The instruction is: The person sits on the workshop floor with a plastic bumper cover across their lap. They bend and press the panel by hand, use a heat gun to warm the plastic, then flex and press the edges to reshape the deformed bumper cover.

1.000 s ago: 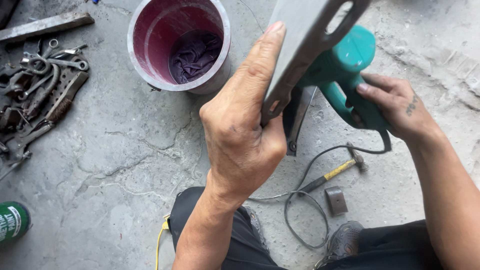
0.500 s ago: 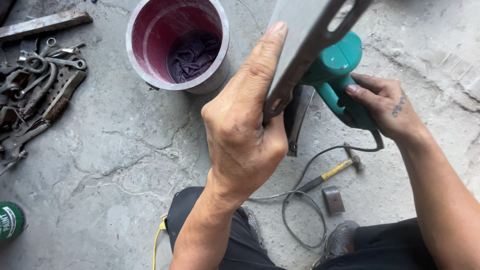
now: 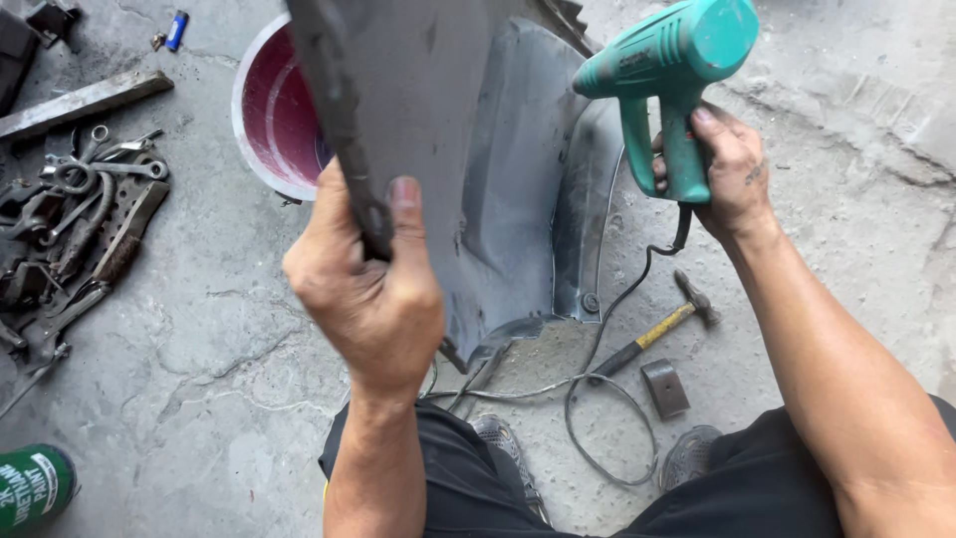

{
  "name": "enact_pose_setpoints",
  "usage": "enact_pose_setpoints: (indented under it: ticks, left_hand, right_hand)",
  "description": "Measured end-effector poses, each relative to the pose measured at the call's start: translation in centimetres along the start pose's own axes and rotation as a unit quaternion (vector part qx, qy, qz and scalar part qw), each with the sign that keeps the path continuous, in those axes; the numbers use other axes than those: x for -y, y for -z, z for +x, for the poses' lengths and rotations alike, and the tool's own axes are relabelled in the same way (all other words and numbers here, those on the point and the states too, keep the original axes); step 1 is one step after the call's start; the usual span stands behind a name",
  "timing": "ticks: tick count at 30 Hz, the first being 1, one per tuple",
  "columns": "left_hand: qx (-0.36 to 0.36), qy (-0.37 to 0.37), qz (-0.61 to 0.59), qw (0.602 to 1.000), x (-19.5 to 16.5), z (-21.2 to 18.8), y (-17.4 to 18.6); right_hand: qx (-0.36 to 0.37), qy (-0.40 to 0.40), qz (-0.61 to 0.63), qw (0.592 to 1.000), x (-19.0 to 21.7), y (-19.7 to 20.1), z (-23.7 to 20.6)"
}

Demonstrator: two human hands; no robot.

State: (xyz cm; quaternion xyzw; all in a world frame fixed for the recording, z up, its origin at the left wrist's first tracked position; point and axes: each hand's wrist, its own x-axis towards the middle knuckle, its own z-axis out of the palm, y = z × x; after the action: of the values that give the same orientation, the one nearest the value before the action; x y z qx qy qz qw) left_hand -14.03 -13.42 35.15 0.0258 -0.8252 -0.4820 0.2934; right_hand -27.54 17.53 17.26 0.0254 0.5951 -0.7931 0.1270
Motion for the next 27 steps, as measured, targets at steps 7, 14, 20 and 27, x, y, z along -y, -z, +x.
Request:
enact_pose_setpoints:
  ticks: [7,14,20,27]
  left_hand:
    - [-0.021,0.02,-0.013,0.999,0.2,-0.1,1.6]
    - [-0.025,0.028,0.014,0.999,3.7,-0.6,3.4]
    - [0.019,0.015,0.08,0.996,6.5,-1.3,3.7]
    - [0.066,-0.058,0.215,0.973,10.1,-2.7,5.6]
  right_hand:
    - [-0.008,-0.028,-0.006,1.0,0.6,-0.1,-0.6]
    - [0.039,0.024,-0.083,0.996,-1.2,1.9,-2.8]
    - [-0.043,0.075,-0.313,0.946,-6.0,6.9,-2.3]
    - [-0.072,0.222,-0.621,0.749,-13.8,13.1,-2.2]
